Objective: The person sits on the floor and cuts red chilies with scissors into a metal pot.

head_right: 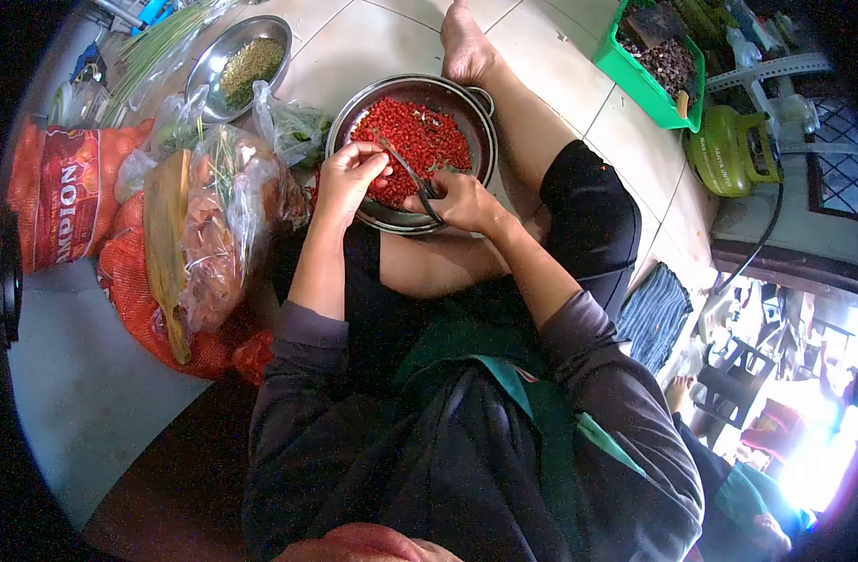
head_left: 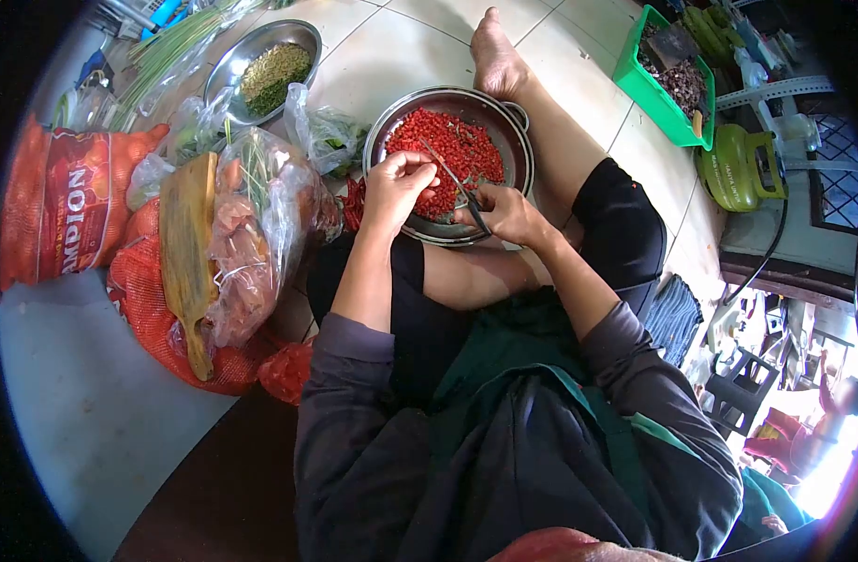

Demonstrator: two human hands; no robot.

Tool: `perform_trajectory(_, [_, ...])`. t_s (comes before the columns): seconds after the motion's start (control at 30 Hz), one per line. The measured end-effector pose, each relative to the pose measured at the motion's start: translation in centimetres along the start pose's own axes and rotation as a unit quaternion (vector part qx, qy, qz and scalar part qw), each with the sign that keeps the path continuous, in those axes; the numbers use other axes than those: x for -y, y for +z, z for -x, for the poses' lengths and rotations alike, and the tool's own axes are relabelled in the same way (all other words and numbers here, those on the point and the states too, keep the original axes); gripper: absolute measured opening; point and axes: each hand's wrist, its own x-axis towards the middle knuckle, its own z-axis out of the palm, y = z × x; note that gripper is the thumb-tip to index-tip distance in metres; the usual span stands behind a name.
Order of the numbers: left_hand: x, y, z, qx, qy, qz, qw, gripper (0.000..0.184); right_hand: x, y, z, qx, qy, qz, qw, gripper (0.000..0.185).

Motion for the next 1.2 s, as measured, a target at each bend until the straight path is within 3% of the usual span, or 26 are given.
perform_trajectory(0.23, [-0.4,0.0,0.1,-0.025,-0.013,0.009,1.0,0.011,0.3,-0.3,0.4,0.007,0.037,0.01,0.999,0.058])
perform_trajectory(1.2, [-0.1,-0.2,0.0,-0.023,-0.021,0.025,0.999,0.011,0.3,-0.2,0.3,0.031,0.011,0.012,0.999,0.057])
